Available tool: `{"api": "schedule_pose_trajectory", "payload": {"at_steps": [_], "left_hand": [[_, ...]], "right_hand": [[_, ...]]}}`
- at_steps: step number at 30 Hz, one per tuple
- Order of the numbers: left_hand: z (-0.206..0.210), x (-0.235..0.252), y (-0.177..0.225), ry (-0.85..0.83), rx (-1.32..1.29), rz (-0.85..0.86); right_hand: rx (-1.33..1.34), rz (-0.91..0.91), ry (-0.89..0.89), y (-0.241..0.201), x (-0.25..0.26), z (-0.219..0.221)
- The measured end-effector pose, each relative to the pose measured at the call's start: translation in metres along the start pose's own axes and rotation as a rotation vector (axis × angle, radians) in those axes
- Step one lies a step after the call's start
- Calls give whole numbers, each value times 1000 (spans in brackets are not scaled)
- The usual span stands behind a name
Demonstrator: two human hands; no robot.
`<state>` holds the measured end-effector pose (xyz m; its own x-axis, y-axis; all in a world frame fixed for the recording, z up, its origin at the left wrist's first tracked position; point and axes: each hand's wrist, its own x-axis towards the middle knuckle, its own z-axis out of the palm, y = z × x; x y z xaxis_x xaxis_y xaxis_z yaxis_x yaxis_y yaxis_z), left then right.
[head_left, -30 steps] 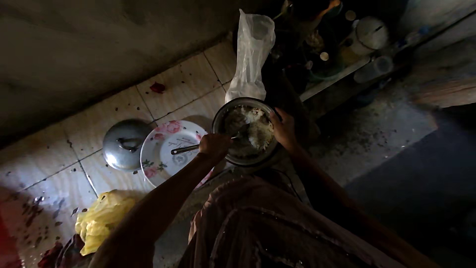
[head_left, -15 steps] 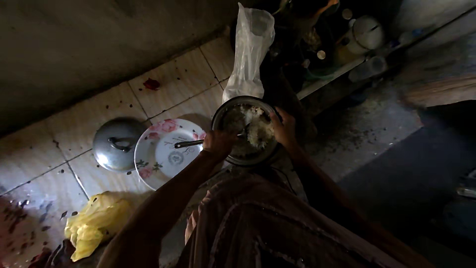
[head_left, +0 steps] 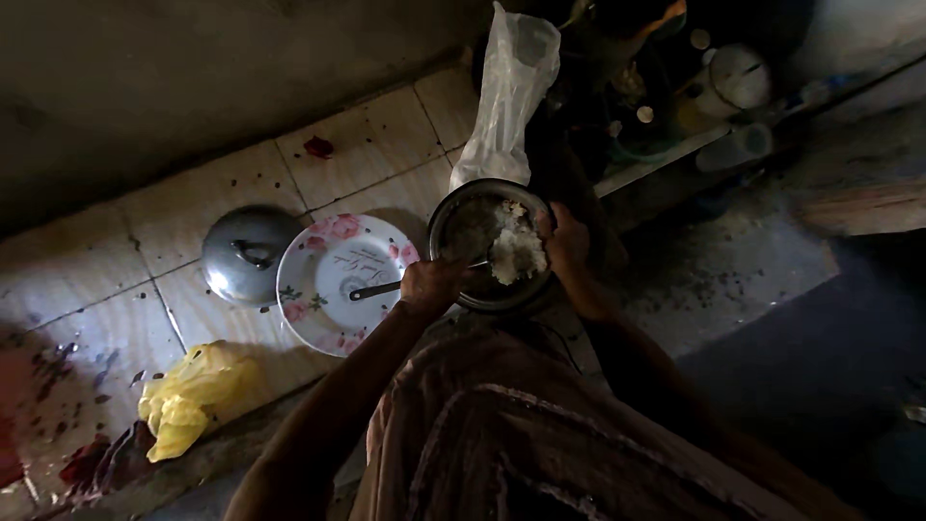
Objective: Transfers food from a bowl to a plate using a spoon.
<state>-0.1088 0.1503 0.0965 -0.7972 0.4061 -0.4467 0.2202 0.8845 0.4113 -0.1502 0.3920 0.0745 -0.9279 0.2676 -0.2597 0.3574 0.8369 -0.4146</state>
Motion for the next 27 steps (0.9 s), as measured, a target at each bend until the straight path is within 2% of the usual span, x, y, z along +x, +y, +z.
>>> {"api": "schedule_pose_trajectory", "payload": {"at_steps": [5,8,12,17,22,27], "left_hand": [[-1,-6,2,21,-2,-43],[4,-18,-8,194,-77,-54],[-2,-50,-27,382,-129,-148],[7,-106,-78,608,-75,-311],[28,-141,-107,547,-29,-583],[61,-149,-119,592,-2,-635]], "right_hand": [[-110,24,-25,-6,0,-1],[-84,64,-46,3,4,4],[106,35,-77,8,3,-1],[389,-41,-81,12,10,0],[258,-63,-93,15,20,-2],[212,-46,-66,12,20,-1]]}}
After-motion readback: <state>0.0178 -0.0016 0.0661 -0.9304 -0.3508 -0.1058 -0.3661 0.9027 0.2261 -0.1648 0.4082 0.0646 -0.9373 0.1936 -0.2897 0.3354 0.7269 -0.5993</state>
